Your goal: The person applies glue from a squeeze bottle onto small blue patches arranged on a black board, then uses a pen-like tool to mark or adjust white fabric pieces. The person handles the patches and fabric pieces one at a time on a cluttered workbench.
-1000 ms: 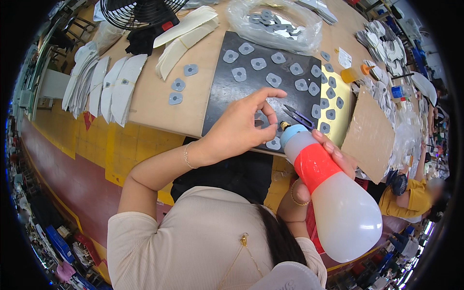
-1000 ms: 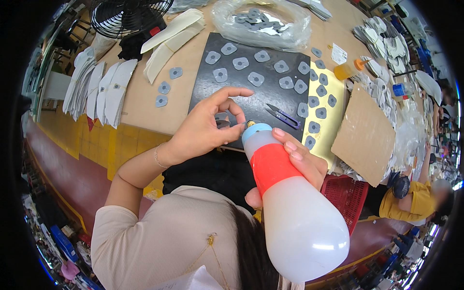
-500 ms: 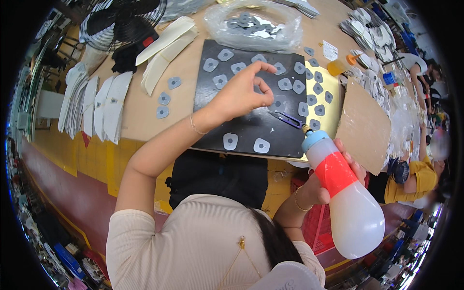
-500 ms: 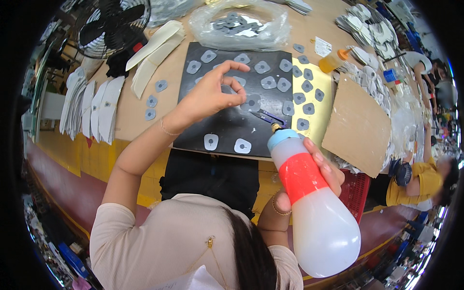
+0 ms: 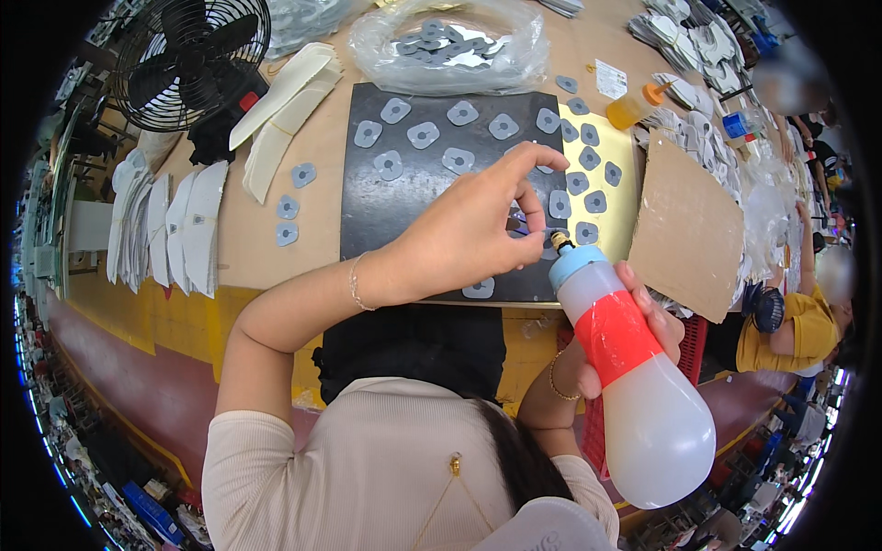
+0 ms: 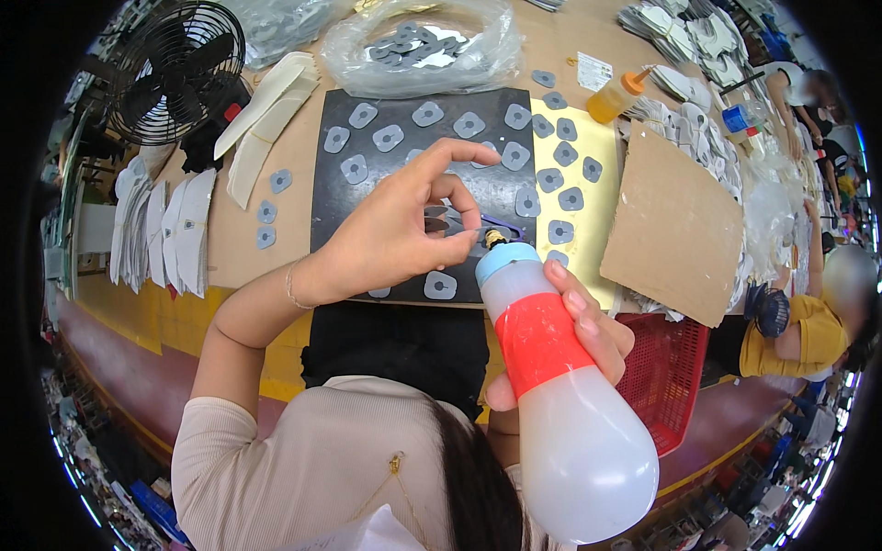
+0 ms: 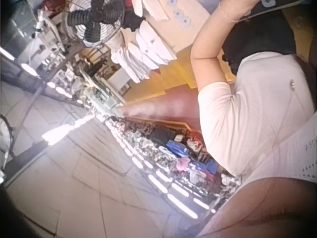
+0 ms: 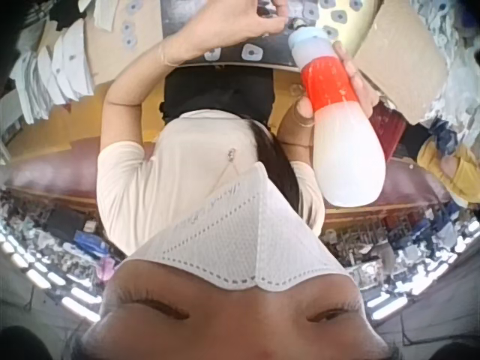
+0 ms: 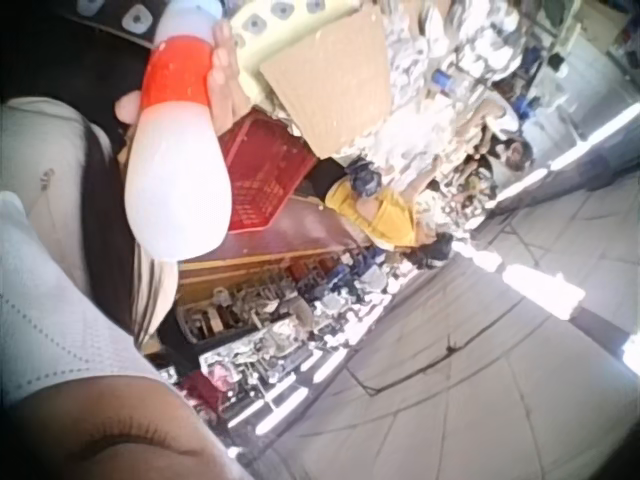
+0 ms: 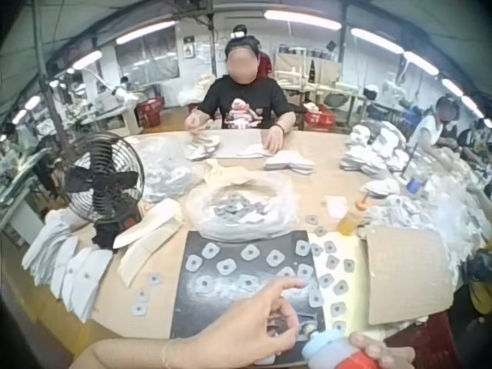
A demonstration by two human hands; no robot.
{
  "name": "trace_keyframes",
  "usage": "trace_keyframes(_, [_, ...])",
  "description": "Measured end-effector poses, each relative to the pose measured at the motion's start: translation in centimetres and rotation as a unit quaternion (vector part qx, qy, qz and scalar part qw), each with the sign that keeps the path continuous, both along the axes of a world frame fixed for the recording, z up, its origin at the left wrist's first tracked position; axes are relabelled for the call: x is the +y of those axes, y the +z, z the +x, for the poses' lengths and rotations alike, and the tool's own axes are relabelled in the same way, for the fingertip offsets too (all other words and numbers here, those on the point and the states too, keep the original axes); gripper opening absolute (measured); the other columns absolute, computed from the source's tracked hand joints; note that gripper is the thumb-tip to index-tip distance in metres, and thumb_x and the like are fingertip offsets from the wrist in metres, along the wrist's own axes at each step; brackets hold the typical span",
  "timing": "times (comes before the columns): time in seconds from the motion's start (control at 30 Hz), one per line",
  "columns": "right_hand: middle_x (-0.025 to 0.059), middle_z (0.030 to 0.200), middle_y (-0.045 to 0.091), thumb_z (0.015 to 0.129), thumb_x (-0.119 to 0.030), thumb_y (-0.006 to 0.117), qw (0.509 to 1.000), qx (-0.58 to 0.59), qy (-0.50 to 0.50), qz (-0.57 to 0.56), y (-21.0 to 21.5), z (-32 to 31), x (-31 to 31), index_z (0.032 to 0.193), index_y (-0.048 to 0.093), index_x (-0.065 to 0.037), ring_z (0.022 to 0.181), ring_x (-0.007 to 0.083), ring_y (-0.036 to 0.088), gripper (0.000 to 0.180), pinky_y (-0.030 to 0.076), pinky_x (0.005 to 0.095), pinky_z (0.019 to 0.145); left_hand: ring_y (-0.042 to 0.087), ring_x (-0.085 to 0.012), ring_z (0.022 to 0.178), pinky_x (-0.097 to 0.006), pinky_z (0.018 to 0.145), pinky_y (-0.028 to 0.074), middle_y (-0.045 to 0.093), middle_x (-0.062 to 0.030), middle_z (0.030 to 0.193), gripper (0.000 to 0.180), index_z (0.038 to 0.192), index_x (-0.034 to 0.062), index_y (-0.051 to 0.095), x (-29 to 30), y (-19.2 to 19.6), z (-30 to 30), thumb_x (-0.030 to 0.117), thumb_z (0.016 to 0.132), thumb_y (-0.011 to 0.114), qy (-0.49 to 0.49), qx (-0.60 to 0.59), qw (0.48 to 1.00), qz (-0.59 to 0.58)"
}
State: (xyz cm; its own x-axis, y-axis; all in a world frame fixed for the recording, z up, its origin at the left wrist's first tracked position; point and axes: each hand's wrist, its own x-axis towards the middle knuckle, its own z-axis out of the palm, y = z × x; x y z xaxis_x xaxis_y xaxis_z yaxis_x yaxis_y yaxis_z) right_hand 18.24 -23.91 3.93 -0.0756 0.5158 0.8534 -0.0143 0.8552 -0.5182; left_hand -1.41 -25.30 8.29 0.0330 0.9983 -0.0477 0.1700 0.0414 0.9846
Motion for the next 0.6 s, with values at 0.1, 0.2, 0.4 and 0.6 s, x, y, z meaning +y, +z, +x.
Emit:
trace_keyframes(0.1, [0.0174, 0.107, 0.050, 0.076, -0.065, 0.057, 0.998, -0.048, -0.044, 0.019, 0.3, -0.3, 0.4, 0.121, 0.039, 0.003, 0.098, 0.0370, 0.063, 0.083, 0.056, 0.0449, 0.084, 0.054, -0.0041, 0.072, -0.019, 0.060, 0.041, 0.059, 0.0011, 0.077, 0.058, 0.127, 0.0104, 0.043, 0.1, 0.0, 0.0, 0.003, 0.073, 0.062, -0.005, 0.005, 1.000, -0.011])
trace_keyframes(0.2, [0.0184, 0.106, 0.049, 0.078, -0.067, 0.054, 0.993, -0.045, -0.098, 0.047, 0.0, -0.3, 1.2, 0.121, 0.038, 0.003, 0.093, 0.0363, 0.065, 0.083, 0.057, 0.0427, 0.080, 0.054, -0.0048, 0.069, -0.020, 0.059, 0.042, 0.060, 0.0007, 0.076, 0.055, 0.126, 0.0095, 0.044, 0.4, -0.1, -0.2, 0.003, 0.074, 0.062, -0.013, 0.011, 1.000, -0.023])
trace_keyframes(0.4, [0.0209, 0.107, 0.049, 0.078, -0.070, 0.052, 0.992, -0.009, -0.117, 0.047, -1.0, 1.4, 2.5, 0.120, 0.038, 0.005, 0.087, 0.0360, 0.066, 0.086, 0.059, 0.0424, 0.076, 0.058, -0.0076, 0.067, -0.023, 0.060, 0.046, 0.063, -0.0026, 0.077, 0.046, 0.117, 0.0045, 0.051, 7.8, -4.3, -4.0, 0.005, 0.073, 0.064, 0.080, 0.069, 0.994, 0.025])
trace_keyframes(0.6, [0.0201, 0.110, 0.050, 0.083, -0.064, 0.052, 0.983, -0.099, -0.092, 0.123, -0.8, 2.8, 3.0, 0.122, 0.038, 0.008, 0.093, 0.0344, 0.064, 0.083, 0.059, 0.0372, 0.078, 0.065, -0.0269, 0.076, -0.036, 0.072, 0.051, 0.067, -0.0144, 0.083, 0.037, 0.103, -0.0007, 0.059, 16.9, -10.3, -5.9, 0.010, 0.069, 0.071, 0.133, 0.226, 0.964, 0.046])
